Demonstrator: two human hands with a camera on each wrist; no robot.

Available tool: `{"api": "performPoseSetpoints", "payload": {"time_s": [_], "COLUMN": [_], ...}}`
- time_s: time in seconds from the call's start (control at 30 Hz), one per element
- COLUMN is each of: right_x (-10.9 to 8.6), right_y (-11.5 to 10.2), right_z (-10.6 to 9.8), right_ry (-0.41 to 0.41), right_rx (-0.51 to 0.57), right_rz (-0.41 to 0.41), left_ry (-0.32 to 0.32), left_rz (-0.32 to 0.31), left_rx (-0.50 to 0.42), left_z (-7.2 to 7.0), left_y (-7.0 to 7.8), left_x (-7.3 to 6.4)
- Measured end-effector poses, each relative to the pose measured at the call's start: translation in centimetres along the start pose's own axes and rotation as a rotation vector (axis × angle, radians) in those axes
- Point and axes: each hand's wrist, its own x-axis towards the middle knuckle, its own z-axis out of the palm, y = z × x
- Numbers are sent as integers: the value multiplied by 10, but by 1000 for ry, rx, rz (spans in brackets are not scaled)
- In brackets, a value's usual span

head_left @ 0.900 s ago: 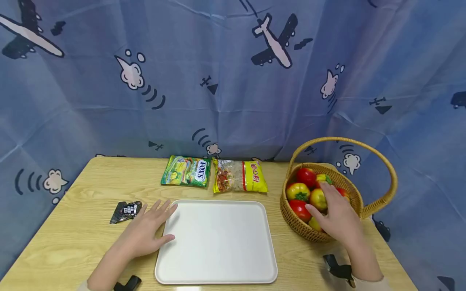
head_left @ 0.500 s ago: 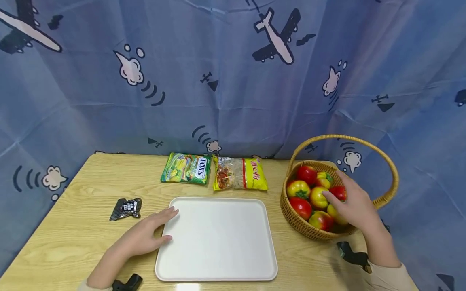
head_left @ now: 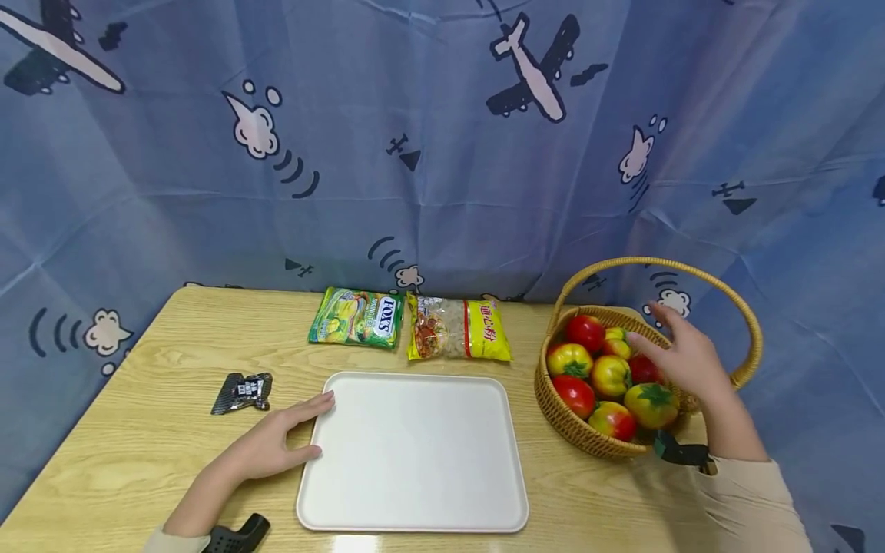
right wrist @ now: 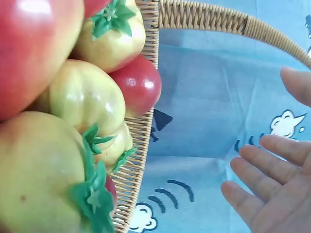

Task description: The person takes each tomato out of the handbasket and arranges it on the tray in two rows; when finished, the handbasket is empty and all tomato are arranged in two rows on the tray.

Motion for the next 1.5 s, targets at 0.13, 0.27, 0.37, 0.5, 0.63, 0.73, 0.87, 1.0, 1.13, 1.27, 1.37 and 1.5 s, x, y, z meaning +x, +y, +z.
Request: {"api": "performPoseSetpoints", "payload": {"time_s": [0.13,0.27,0.37,0.5,0.63,0.73,0.87,1.0,1.13,1.27,1.37,1.5], "right_x": [14,27,36,45,53,57,61,63,65,67,68,69], "right_y": [6,13,19,27,38,48,62,70,73,72,71,69], "right_z": [-2,-2,-1,1,6,9,14,17,19,20,21,24], "right_ry": [-63,-147,-204,-248,-285,-316,-364,-394,-409,-427,-433,-416], "right_rx": [60,107,129,149,165,181,206,207,189,181,155,112], "right_rz": [28,66,83,95,109,123,144,155,167,183,190,180], "left_ry": [8,14,15,20,20,15,10,9,14,21,23,20], "left_rz": [4,3,4,9,10,10,8,8,15,17,17,13], "left_rx": [-25,-39,-48,-56,-53,-55,-64,-69,-64,-51,-47,-46], "left_z": [1,3,3,4,6,7,8,8,8,7,5,2], "left_y": [-1,-2,-2,-4,-7,-7,-6,-4,-4,-5,-5,-3], "left_x": [-1,-3,-5,-5,-6,-6,-5,-5,-5,-4,-3,-2]}}
